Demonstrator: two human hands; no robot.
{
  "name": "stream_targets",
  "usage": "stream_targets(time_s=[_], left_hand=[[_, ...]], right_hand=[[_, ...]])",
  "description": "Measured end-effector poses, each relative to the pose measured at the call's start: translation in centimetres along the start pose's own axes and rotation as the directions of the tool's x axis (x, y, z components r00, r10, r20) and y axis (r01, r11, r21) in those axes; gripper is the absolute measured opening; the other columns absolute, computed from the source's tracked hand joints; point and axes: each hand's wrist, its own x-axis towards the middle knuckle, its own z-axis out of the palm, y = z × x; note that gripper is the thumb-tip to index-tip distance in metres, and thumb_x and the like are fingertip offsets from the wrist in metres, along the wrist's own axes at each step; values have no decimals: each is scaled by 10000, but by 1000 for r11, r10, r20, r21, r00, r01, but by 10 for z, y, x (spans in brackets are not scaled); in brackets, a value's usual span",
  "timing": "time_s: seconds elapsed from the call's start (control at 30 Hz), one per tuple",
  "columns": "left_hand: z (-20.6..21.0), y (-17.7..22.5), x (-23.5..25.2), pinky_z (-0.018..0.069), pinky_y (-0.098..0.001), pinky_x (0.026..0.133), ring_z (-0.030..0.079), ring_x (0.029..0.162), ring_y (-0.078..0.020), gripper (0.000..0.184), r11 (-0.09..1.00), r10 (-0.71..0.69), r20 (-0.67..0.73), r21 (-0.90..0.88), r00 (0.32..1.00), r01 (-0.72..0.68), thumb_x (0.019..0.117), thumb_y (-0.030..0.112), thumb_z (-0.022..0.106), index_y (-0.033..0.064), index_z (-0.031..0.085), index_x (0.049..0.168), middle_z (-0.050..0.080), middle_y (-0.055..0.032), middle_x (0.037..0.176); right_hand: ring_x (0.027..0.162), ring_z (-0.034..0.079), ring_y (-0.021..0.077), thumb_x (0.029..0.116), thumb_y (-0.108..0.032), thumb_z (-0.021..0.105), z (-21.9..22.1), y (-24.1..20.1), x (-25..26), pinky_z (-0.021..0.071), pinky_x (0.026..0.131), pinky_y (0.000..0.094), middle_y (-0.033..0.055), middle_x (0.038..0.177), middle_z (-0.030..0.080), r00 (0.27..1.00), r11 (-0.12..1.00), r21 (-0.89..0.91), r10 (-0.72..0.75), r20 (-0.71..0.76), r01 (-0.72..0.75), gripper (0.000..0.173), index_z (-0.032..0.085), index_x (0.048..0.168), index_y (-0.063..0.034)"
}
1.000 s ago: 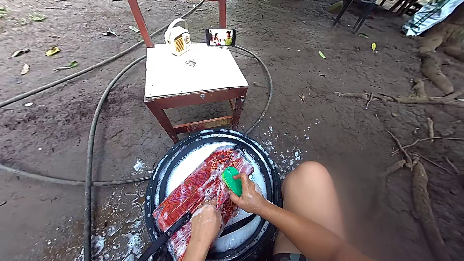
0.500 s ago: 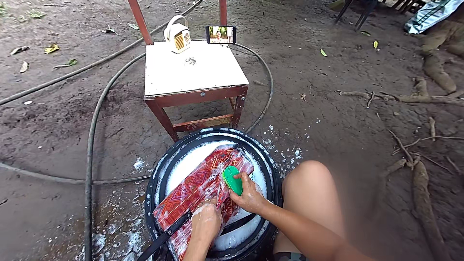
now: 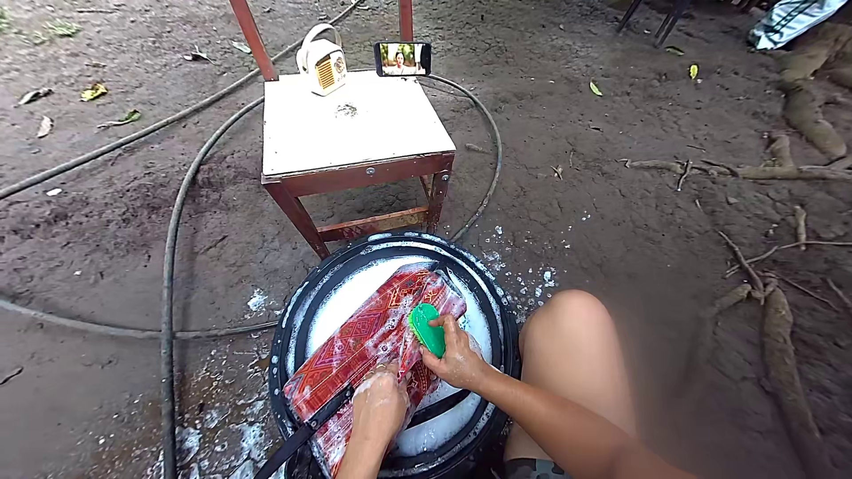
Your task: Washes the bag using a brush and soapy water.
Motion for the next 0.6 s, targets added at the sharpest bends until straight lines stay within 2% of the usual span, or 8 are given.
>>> stream_targets(time_s=[0.17, 0.6], left_hand=[[1, -1, 1, 461, -541, 1067, 608, 1276, -355, 397, 1000, -8, 2, 0, 1000, 8, 1068, 299, 540, 41, 646, 1350, 658, -195, 1330], [1, -1, 3, 450, -540, 1083, 588, 1303, -351, 406, 1000, -25, 32, 16, 999, 25, 1071, 297, 532, 57, 624, 1385, 640, -187, 1362]], right_hand=[[1102, 676, 317, 875, -191, 718, -2, -4, 0, 545, 972, 396, 280, 1226, 648, 999, 999, 14, 29, 18, -29, 570, 526, 1317, 115], [1073, 685, 313, 871, -189, 718, 1, 0, -1, 553, 953, 395, 272, 1200, 659, 1000, 1000, 23, 16, 6, -16, 555, 534, 1300, 110]])
